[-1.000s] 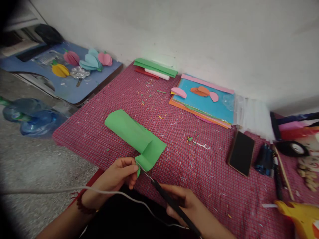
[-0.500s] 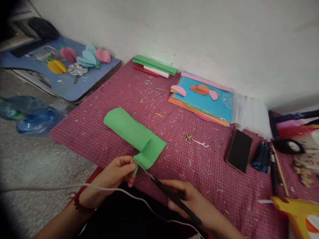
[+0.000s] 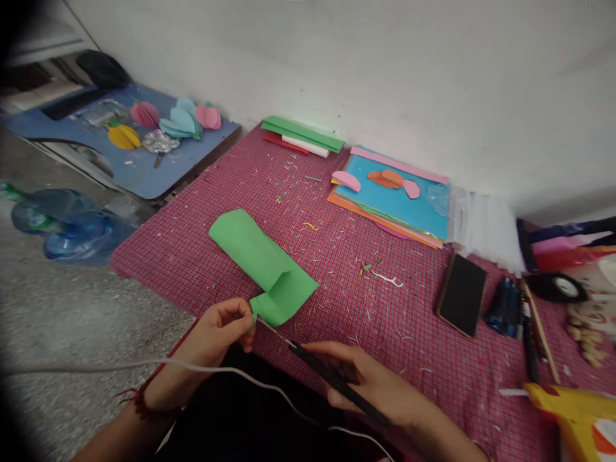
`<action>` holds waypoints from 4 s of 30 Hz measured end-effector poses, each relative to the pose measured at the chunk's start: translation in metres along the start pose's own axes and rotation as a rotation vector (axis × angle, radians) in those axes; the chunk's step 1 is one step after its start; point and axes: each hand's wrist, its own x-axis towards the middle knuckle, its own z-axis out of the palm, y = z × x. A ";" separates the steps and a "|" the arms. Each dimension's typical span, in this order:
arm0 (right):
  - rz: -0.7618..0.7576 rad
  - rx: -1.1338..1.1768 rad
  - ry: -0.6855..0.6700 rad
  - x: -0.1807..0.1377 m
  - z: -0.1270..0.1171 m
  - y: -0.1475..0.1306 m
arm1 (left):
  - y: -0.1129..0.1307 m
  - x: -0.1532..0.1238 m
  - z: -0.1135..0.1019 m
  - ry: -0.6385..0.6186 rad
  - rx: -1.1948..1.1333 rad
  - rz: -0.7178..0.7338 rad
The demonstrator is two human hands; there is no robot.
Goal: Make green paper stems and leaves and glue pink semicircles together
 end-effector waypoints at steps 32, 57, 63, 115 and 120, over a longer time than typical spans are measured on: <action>-0.065 0.246 0.058 0.044 0.040 0.010 | -0.002 0.000 0.007 0.109 -0.112 -0.044; -0.017 0.111 0.154 0.020 0.031 -0.021 | 0.005 0.002 -0.016 -0.049 -0.198 -0.060; -0.039 0.035 0.143 0.032 0.022 -0.015 | 0.005 -0.001 -0.017 -0.048 -0.188 -0.063; -0.586 -0.277 0.543 0.049 -0.032 -0.034 | 0.076 0.083 0.077 -0.655 0.484 0.218; -0.524 -0.090 0.495 0.058 -0.038 -0.024 | 0.069 0.095 0.076 -0.640 0.420 0.135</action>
